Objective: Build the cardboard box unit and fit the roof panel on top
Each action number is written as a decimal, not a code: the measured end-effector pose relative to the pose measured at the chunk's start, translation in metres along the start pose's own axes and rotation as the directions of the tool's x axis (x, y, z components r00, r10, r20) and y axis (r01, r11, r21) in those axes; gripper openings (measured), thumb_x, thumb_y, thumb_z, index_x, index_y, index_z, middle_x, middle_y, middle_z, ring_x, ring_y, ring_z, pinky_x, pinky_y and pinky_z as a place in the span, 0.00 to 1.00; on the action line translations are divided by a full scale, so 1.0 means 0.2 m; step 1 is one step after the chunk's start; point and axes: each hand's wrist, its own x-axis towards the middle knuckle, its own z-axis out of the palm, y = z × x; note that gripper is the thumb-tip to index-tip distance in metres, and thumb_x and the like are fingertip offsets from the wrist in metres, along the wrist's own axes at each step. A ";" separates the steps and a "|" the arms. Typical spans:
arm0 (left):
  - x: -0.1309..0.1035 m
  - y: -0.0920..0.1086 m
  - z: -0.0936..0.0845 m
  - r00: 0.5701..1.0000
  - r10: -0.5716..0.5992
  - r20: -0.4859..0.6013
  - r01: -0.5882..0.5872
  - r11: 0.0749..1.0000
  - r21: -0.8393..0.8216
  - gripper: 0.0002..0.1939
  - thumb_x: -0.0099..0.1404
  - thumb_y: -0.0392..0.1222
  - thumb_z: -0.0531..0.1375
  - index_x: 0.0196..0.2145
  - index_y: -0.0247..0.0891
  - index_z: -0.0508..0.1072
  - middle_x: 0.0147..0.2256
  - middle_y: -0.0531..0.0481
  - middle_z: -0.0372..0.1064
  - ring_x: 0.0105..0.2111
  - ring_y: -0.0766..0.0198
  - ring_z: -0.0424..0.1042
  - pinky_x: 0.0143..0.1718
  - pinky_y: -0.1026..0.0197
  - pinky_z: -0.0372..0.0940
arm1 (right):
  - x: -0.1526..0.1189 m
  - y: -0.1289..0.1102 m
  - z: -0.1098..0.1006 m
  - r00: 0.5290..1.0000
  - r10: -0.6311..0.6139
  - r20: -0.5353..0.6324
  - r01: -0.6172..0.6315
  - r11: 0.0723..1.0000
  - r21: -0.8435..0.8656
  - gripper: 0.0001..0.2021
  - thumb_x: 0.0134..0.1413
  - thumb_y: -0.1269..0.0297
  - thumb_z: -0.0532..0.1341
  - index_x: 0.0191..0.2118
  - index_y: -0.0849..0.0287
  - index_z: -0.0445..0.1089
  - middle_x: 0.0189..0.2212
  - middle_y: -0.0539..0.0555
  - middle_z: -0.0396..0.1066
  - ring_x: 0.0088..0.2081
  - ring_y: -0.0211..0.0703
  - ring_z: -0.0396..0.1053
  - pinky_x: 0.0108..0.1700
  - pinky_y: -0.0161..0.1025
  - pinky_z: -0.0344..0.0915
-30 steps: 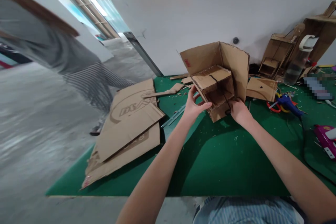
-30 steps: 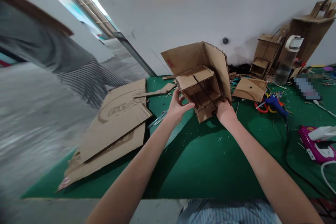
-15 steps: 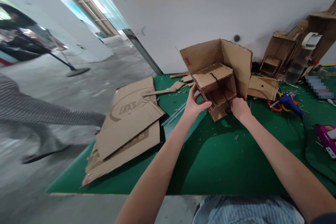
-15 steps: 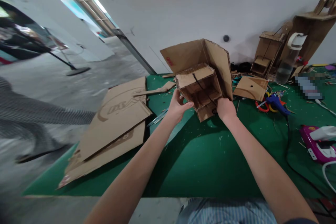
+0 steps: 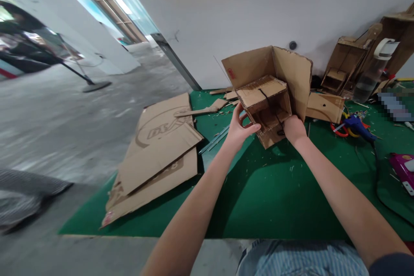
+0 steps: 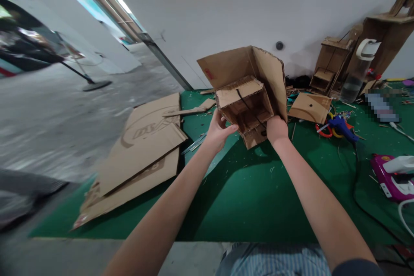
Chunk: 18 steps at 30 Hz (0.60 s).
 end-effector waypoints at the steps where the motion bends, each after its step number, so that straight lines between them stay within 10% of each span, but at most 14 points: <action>1: 0.00 0.00 0.00 1.000 0.001 -0.006 -0.001 1.000 0.006 0.50 0.48 0.61 0.75 0.64 0.52 0.60 0.67 0.42 0.54 0.65 0.39 0.59 0.49 0.48 0.74 | 0.00 0.00 0.00 1.000 0.014 -0.012 -0.015 1.000 -0.006 0.18 0.64 0.76 0.51 0.53 0.72 0.74 0.49 0.76 0.72 0.49 0.54 0.77 0.48 0.40 0.71; 18: -0.02 0.02 0.04 0.999 0.013 -0.049 -0.012 1.000 0.017 0.56 0.45 0.60 0.76 0.66 0.59 0.55 0.70 0.44 0.49 0.66 0.39 0.57 0.50 0.48 0.74 | -0.03 -0.01 0.02 0.991 0.080 -0.112 -0.077 0.997 0.027 0.18 0.65 0.77 0.48 0.46 0.72 0.76 0.44 0.72 0.76 0.44 0.50 0.78 0.45 0.36 0.73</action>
